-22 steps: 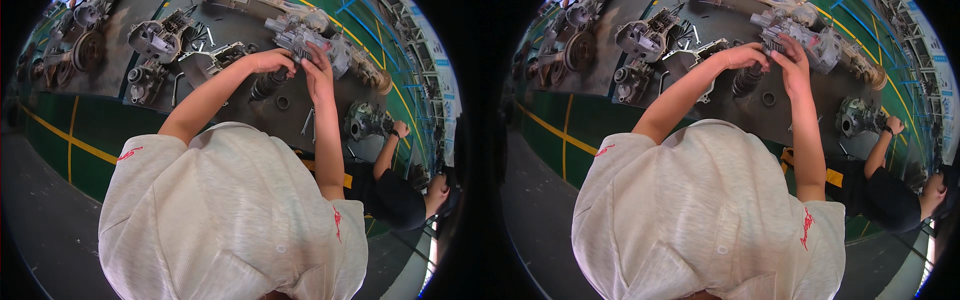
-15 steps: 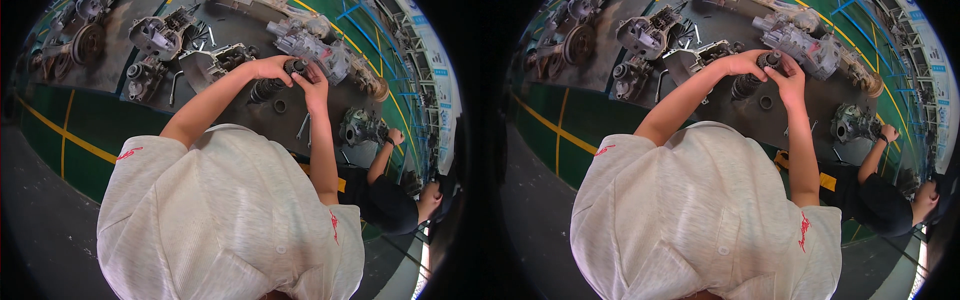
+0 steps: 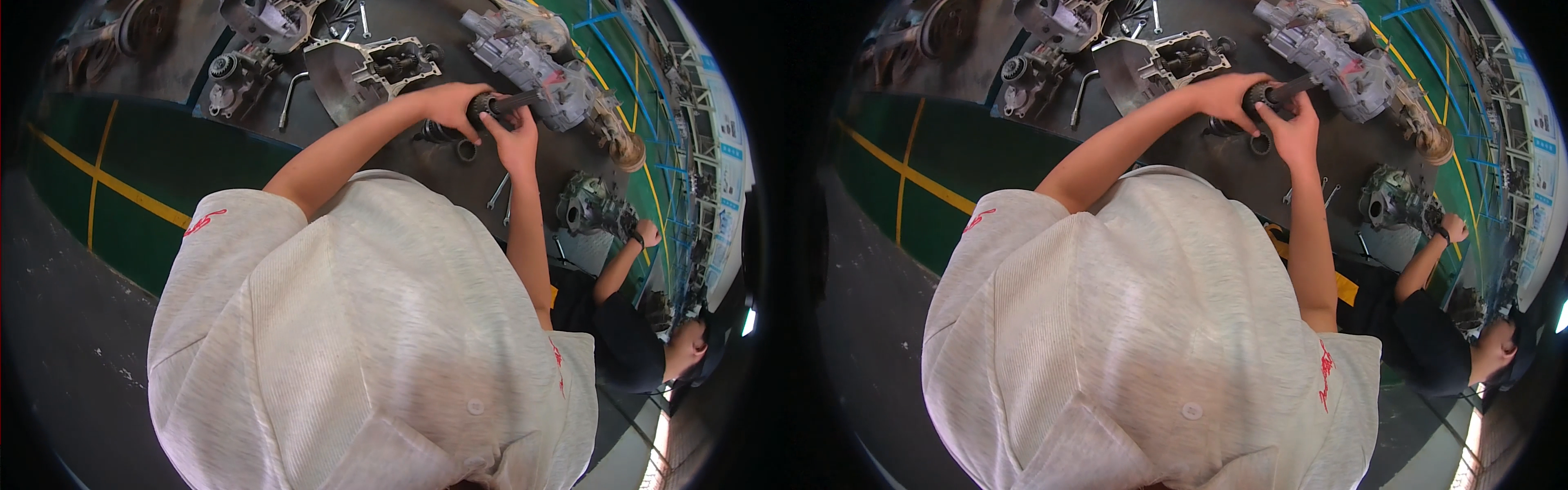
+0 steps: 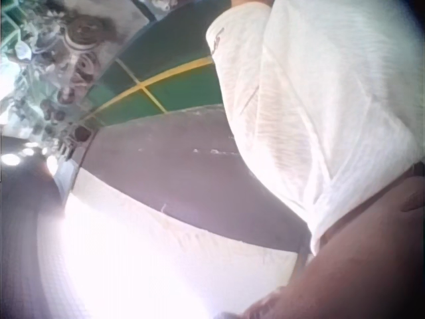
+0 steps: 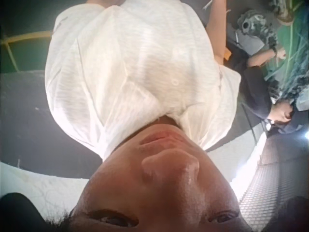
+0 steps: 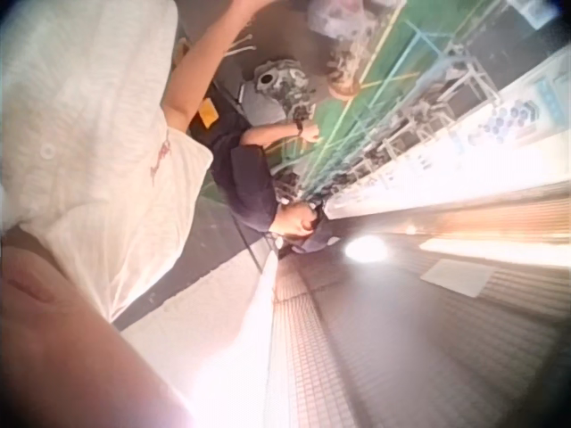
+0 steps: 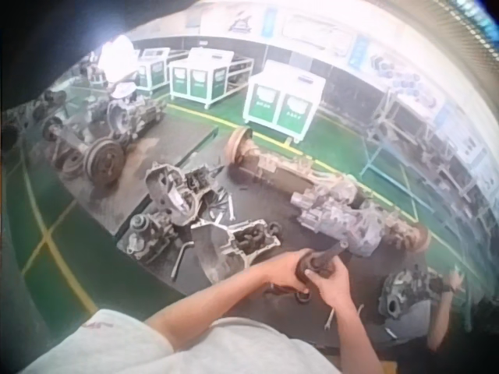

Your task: Manually assemble various gears, bearings, and rings onto a transmission main shaft.

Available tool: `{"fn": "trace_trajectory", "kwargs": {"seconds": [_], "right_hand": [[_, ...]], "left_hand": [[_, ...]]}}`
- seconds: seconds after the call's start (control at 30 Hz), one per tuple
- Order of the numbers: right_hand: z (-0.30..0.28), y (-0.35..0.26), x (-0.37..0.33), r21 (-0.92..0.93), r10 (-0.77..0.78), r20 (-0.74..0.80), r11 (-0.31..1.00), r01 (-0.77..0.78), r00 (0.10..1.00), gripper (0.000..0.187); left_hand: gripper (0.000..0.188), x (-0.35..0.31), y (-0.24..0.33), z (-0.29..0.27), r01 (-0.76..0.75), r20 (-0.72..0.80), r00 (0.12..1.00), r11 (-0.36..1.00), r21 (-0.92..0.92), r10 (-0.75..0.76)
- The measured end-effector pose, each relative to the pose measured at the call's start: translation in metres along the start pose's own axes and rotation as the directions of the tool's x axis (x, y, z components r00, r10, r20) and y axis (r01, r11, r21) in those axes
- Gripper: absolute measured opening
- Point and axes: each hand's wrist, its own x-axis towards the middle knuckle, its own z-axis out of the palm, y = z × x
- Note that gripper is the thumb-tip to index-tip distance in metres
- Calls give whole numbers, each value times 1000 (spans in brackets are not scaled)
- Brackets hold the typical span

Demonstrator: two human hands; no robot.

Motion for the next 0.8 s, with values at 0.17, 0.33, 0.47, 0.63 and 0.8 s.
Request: {"fn": "trace_trajectory", "kwargs": {"seconds": [0.17, 0.33, 0.47, 0.63, 0.8], "right_hand": [[-14, 10, 9, 31, 70, -15, 997, -69, 997, 53], [-18, 2, 20, -101, 164, -59, 980, -169, 985, 40], [-30, 2, 25, -399, 140, -23, 907, -138, 990, 30], [-16, -30, 25, -590, 126, -60, 796, -137, 990, 43], [-8, -46, 28, -716, 154, 77, 696, -53, 985, 36]], "left_hand": [[74, 1, -28, 40, 47, -286, 956, 997, -55, -61], [73, 1, -37, 58, 20, -425, 904, 996, -82, -54], [67, 1, -38, 67, -32, -445, 895, 999, -37, 13], [65, -9, -40, 69, -55, -504, 863, 998, -34, 30], [69, -12, -47, 67, -38, -528, 848, 999, -8, 28]]}}
